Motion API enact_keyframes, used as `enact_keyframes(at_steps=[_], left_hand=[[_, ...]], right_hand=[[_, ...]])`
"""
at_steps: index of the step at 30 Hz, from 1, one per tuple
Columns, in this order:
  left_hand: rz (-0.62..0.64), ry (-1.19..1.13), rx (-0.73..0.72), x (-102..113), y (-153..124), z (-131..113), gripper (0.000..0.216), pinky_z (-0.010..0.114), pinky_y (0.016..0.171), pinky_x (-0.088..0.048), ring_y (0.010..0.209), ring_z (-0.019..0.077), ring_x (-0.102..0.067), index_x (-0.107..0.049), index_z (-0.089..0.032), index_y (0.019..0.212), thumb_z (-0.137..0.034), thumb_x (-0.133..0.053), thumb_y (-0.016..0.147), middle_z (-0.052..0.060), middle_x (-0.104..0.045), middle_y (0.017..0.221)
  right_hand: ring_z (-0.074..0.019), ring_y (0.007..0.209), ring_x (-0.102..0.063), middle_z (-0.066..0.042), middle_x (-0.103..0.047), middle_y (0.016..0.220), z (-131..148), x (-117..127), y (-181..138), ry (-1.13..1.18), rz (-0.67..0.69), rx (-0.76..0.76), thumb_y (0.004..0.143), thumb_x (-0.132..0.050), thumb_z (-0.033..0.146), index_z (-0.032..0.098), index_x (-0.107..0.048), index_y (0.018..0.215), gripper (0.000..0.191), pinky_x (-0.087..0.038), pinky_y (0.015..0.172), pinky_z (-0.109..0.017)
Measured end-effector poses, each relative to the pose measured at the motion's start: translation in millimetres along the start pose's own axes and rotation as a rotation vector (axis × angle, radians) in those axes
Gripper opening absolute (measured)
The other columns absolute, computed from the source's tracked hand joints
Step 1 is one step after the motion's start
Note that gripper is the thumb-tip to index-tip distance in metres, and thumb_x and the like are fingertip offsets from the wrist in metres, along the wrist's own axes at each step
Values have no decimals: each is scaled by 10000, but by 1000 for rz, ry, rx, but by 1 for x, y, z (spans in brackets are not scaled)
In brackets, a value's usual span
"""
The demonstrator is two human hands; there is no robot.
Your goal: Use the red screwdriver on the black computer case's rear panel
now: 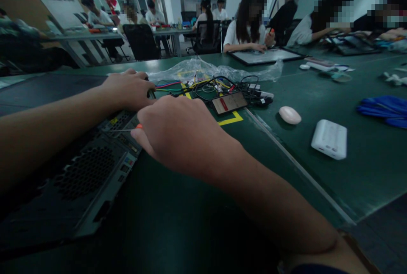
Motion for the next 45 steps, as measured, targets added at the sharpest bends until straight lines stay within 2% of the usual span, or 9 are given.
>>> enact_keyframes(at_steps=[3, 8, 11, 15, 23, 31, 36, 40, 45], left_hand=[[14, 6, 2, 1, 0, 0, 739, 613, 1195, -520, 1552, 485, -518, -710, -252, 1588, -688, -523, 1021, 213, -612, 1664], [8, -18, -50, 3, -2, 0, 693, 679, 1150, -544, 1513, 497, -524, -728, -164, 1552, -594, -497, 1059, 273, -628, 1604], [-6, -15, -66, 3, -3, 0, 647, 716, 1132, -551, 1501, 514, -539, -734, -119, 1533, -494, -497, 1062, 299, -637, 1572], [-6, 2, -63, 2, -3, 0, 627, 706, 1134, -564, 1506, 508, -554, -731, -131, 1540, -453, -497, 1055, 284, -645, 1571], [-6, 5, -53, 1, -1, 1, 607, 711, 1153, -550, 1518, 503, -546, -732, -153, 1545, -439, -516, 1055, 275, -637, 1575], [6, 24, -38, 2, -2, 1, 614, 653, 1158, -558, 1513, 475, -548, -728, -186, 1549, -481, -521, 1051, 244, -646, 1572], [4, -9, -56, 4, -4, 1, 626, 681, 1164, -544, 1509, 493, -541, -723, -165, 1552, -465, -494, 1053, 274, -640, 1585], [8, -1, -48, 4, -4, 2, 617, 666, 1168, -545, 1515, 469, -535, -727, -200, 1547, -480, -488, 1051, 249, -645, 1602], [2, -29, -52, 4, -4, 1, 640, 702, 1167, -530, 1514, 507, -525, -723, -154, 1554, -464, -490, 1045, 280, -630, 1609]], right_hand=[[-202, 822, -671, -95, -827, 984, 1, -1, 1, 27, -29, 11, 1147, -566, 388, 161, -819, 1126, 341, -293, 682, -363], [-220, 871, -724, -87, -839, 1041, 2, -5, -1, -2, -75, 59, 1038, -724, 291, 171, -721, 1327, 313, -284, 659, -340], [-237, 899, -749, -87, -837, 1021, 1, -7, -2, -36, -88, 64, 1034, -665, 218, 186, -709, 1330, 301, -273, 655, -341], [-264, 944, -766, -95, -844, 1077, 0, -8, -2, -58, -96, 67, 1052, -604, 217, 206, -697, 1364, 325, -291, 669, -346], [-267, 947, -756, -108, -843, 1105, 0, -7, 0, -53, -82, 54, 1060, -597, 211, 201, -702, 1350, 309, -297, 686, -347], [-270, 979, -754, -116, -836, 1103, 0, -6, -1, -52, -80, 54, 1057, -600, 221, 196, -701, 1364, 323, -337, 711, -349], [-282, 983, -754, -120, -846, 1147, 1, -4, -1, -53, -62, 48, 1055, -576, 201, 193, -705, 1389, 358, -314, 697, -359], [-268, 988, -752, -117, -848, 1142, 1, -4, -1, -47, -70, 53, 1067, -584, 226, 189, -710, 1356, 318, -302, 690, -356], [-293, 972, -759, -127, -843, 1122, 0, -5, -1, -51, -79, 65, 1057, -575, 209, 179, -716, 1342, 320, -268, 670, -369]])
Point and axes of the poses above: each hand's wrist, its own y-axis towards the middle knuckle, its own x-axis out of the back of the hand, z = x × y, the point moved 3 cm from there along y, towards the middle knuckle
